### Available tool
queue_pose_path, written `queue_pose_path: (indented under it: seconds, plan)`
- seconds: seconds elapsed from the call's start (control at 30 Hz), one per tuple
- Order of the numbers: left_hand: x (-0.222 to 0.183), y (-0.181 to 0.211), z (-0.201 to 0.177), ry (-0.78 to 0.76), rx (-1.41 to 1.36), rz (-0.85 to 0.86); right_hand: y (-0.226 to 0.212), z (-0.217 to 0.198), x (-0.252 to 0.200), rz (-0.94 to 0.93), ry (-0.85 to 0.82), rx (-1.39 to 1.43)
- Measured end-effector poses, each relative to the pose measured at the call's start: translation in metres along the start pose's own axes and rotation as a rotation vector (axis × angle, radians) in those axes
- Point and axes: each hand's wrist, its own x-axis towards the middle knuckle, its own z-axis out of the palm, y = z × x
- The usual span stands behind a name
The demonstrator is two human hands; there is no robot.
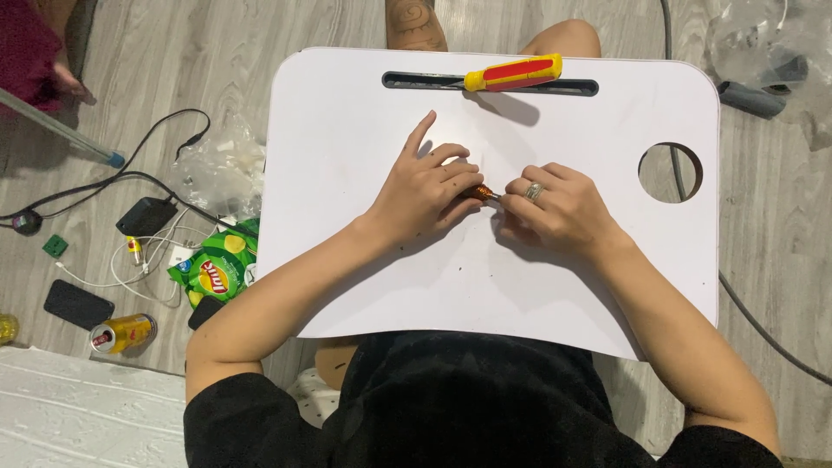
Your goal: Winding copper wire around a small electronic component and securing it using a screwdriver.
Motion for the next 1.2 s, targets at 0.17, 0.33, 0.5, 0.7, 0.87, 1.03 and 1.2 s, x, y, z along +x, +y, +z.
queue_pose_path:
  seconds: [0.17, 0.33, 0.5, 0.7, 0.87, 1.03, 1.2]
  plan:
    - [0.000, 0.001, -0.001, -0.007, -0.004, -0.007, -0.002, -0.010, 0.005, 0.203, -0.043, 0.105]
    - [-0.001, -0.003, 0.004, -0.012, 0.011, 0.001, 0.005, -0.001, -0.007, 0.474, -0.027, 0.325]
    - [0.001, -0.003, 0.005, 0.043, 0.104, 0.058, 0.002, 0.001, -0.008, 0.763, 0.090, 0.737]
    - [0.003, -0.004, -0.004, 0.022, 0.127, -0.016, 0.007, 0.012, -0.024, 0.942, 0.213, 1.060]
    - [-0.001, -0.006, -0.002, -0.006, 0.117, -0.076, 0.011, 0.015, -0.029, 0.918, 0.228, 1.118]
    - [-0.002, -0.004, 0.000, -0.011, 0.120, -0.084, -0.004, 0.009, -0.013, 0.897, 0.195, 1.113]
    - [0.003, 0.010, -0.004, 0.148, -0.040, 0.031, -0.017, 0.008, -0.007, 0.719, 0.256, 0.945]
